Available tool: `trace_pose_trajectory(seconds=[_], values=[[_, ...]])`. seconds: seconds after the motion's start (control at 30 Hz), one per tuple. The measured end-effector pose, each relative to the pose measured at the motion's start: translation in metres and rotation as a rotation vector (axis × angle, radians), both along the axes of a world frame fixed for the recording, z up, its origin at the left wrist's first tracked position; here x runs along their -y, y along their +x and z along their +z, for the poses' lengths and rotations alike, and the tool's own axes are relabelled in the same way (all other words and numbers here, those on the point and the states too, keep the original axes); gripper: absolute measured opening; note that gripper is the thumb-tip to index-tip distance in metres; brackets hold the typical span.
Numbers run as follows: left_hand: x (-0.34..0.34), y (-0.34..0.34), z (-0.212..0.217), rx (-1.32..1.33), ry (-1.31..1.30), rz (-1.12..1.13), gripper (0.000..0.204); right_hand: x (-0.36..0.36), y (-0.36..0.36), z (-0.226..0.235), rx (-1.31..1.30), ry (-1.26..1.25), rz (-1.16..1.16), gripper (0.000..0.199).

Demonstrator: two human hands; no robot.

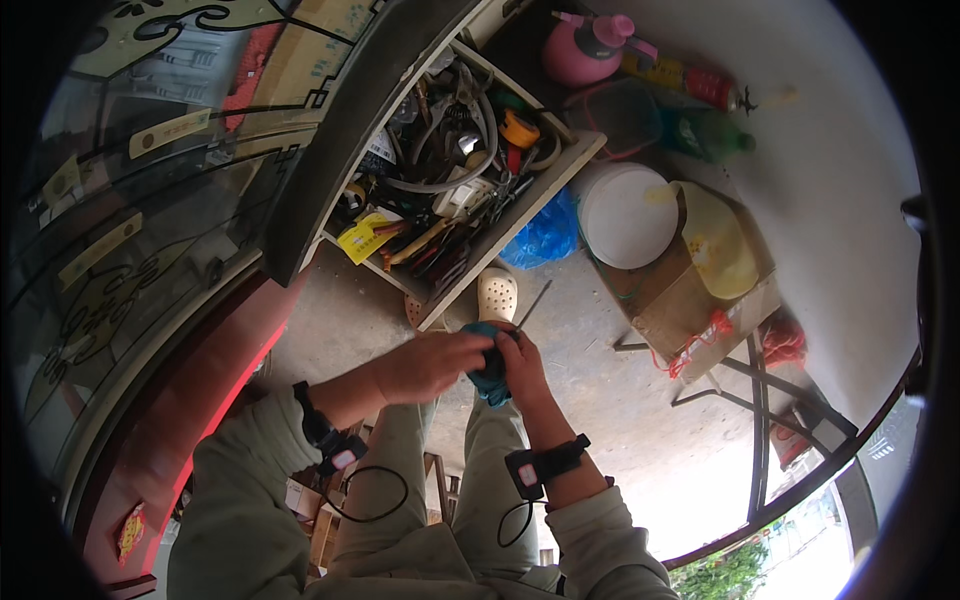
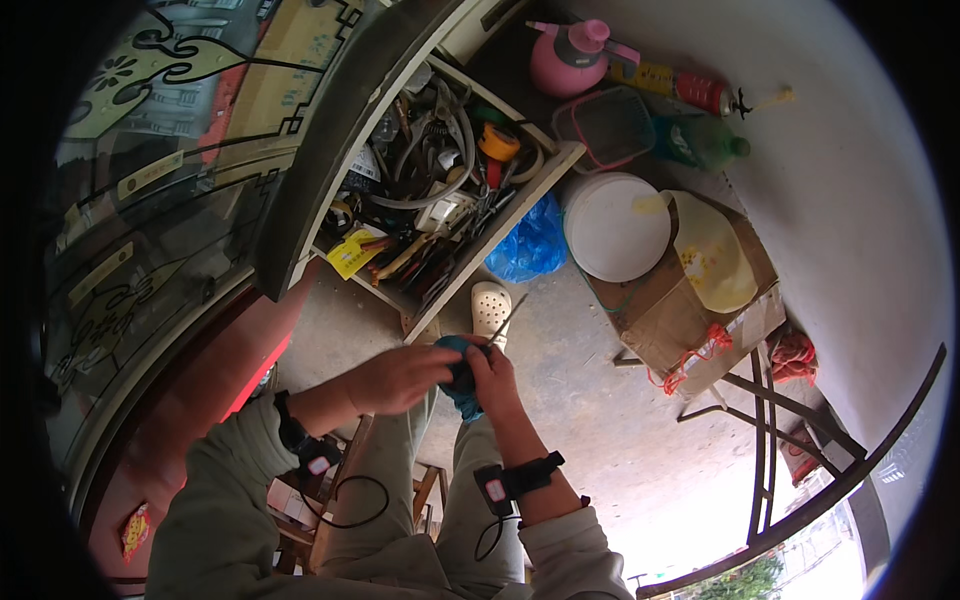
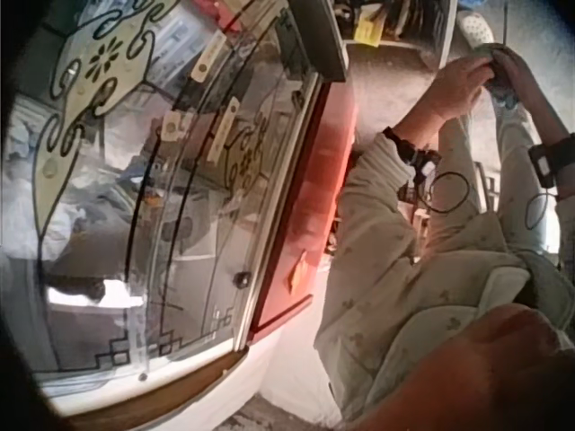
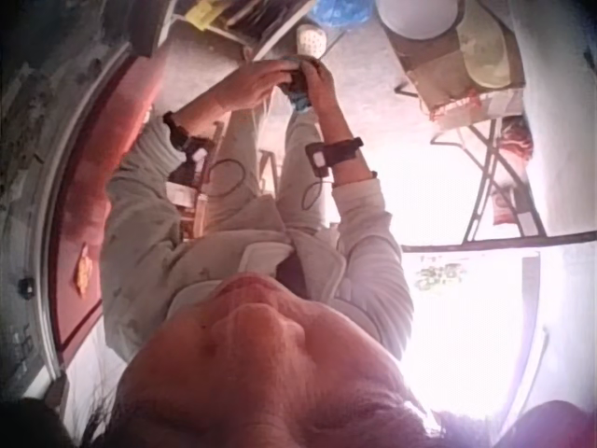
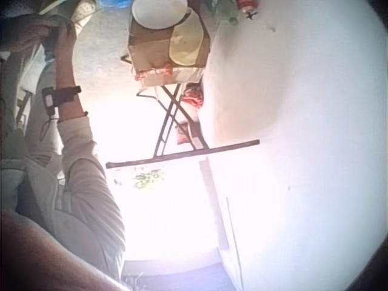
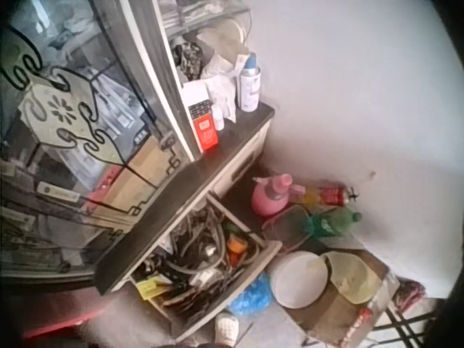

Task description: The person retrieves a screwdriver from a drawer, then proceeds to disassemble two standing fans in a courtyard. They remove the front grilles and blades from both a white and a black fan using the screwdriver and a cloth.

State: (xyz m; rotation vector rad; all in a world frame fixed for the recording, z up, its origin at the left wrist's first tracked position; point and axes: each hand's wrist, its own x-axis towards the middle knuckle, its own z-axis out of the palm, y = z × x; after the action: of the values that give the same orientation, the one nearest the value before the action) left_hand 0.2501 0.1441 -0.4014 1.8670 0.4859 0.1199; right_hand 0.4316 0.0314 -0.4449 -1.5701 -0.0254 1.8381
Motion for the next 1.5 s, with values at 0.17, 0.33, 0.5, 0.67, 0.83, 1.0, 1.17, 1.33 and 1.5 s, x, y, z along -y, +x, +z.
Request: trace_pose_trajectory(seconds=[0.17, 0.33, 0.5, 0.67, 0.83, 1.0, 1.17, 1.33, 1.5], values=[[-0.090, 0.042, -0.066, -0.215, 0.367, 0.343, 0.029, 0.013, 0.013, -0.003, 0.055, -0.014, -0.174, 0.032], [-0.163, 0.124, -0.141, -0.274, 0.783, 0.093, 0.042, 0.032, 0.025, 0.008, 0.066, -0.127, -0.107, 0.040], [-0.188, 0.165, -0.177, -0.451, 0.816, -0.312, 0.044, 0.049, 0.031, 0.000, 0.029, -0.158, -0.240, 0.038], [-0.181, 0.135, -0.168, -0.102, 0.551, 0.137, 0.038, 0.056, 0.030, -0.007, -0.043, -0.128, -0.326, 0.040], [-0.160, 0.021, -0.134, -0.337, -0.008, 0.613, 0.018, 0.048, 0.027, -0.007, -0.137, -0.124, -0.364, 0.043], [-0.082, -0.067, -0.128, -0.522, 0.013, 0.688, 0.019, 0.040, 0.024, -0.010, -0.247, -0.155, -0.371, 0.045], [-0.014, -0.066, -0.137, -0.676, 0.130, 0.562, 0.056, 0.034, 0.015, -0.012, -0.238, -0.154, -0.288, 0.047], [-0.009, -0.038, -0.136, -0.780, 0.223, 0.622, 0.071, 0.028, 0.007, -0.008, -0.217, -0.185, -0.206, 0.047], [-0.019, -0.031, -0.139, -0.866, 0.231, 0.547, 0.059, 0.022, -0.003, -0.012, -0.131, -0.230, -0.071, 0.047]])
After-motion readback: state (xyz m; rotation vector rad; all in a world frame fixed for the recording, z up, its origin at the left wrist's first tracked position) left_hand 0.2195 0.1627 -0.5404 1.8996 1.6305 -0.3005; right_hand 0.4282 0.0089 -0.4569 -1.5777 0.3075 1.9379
